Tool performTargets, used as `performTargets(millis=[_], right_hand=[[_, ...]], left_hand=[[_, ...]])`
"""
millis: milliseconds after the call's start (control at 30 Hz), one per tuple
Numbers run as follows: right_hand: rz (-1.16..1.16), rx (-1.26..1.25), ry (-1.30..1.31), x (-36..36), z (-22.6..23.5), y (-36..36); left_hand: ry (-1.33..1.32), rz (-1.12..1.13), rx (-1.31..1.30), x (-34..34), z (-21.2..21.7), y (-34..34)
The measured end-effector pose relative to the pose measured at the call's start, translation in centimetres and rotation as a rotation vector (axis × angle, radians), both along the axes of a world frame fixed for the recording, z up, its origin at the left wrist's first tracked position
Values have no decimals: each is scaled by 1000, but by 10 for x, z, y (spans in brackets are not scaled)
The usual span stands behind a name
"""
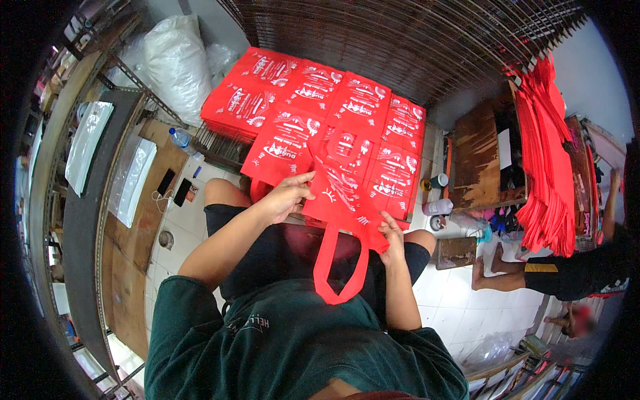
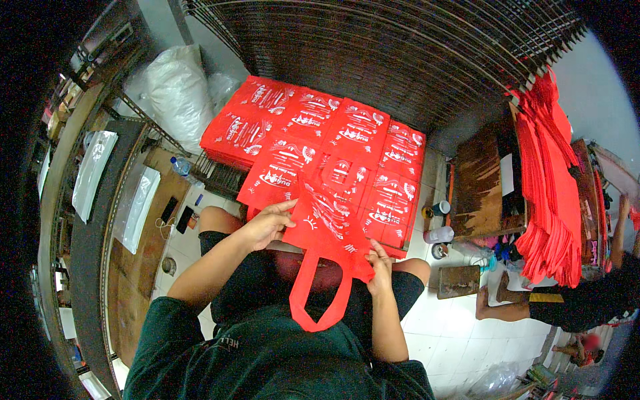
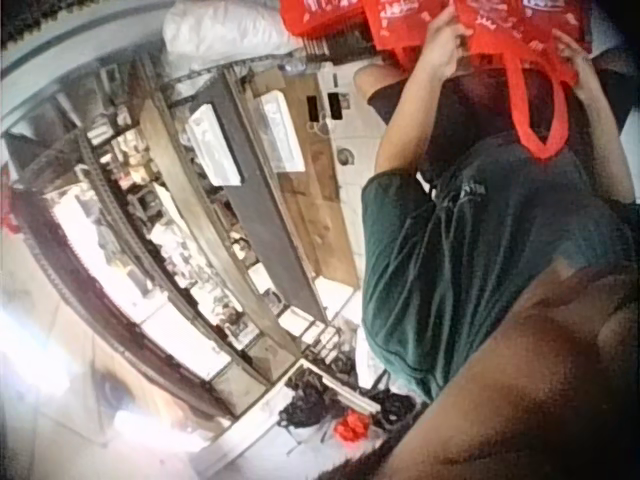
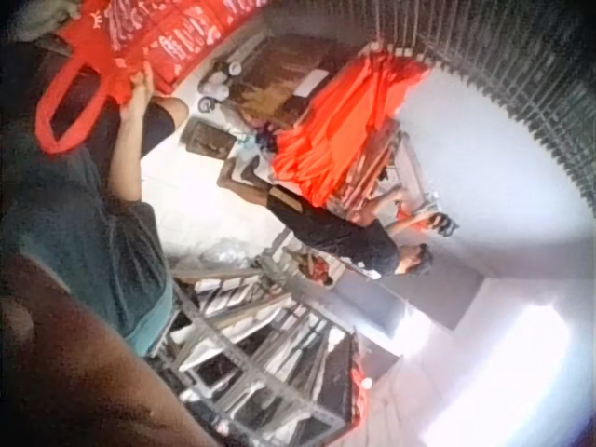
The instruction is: The person sits on the floor and repeatedly picks up red tote bags, folds them, and places them into a neat stack. The person handles the bags one at a time, aligning them to form a growing pile.
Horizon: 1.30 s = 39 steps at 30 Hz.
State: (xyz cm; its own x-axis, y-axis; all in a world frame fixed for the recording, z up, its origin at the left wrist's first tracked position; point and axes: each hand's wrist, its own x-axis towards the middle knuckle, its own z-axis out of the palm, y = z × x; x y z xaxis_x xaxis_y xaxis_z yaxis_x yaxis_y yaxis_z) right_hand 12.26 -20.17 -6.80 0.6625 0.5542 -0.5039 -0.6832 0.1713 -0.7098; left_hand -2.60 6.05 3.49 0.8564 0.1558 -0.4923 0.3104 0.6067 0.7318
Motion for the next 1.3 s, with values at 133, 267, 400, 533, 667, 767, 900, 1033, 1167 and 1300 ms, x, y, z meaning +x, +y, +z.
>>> performTargets(millis=[133,267,400,533,667,767,900,1033,1167,1300], right_hand=[[75,-176,-200,41,-19,6],[143,-276,-440,80,-41,29],[117,-491,-717,104,-93,55],[99,-623,-836,118,-167,75],[81,-758,-940,104,-209,84],[115,-874,-935,97,-221,88],[106,-898,-903,91,-218,97],[133,-934,-861,94,-217,98],[114,-971,-898,97,-225,97],[101,-985,-911,98,-231,93]], left_hand=[[41,33,84,7,-20,9],[40,45,126,29,-72,31],[72,56,377,54,-141,53],[160,156,741,69,-237,65],[302,135,937,64,-280,61],[360,131,963,60,-303,58],[410,185,983,57,-323,56],[420,151,1022,63,-314,59],[420,145,1102,65,-310,58],[456,153,1109,64,-321,58]])
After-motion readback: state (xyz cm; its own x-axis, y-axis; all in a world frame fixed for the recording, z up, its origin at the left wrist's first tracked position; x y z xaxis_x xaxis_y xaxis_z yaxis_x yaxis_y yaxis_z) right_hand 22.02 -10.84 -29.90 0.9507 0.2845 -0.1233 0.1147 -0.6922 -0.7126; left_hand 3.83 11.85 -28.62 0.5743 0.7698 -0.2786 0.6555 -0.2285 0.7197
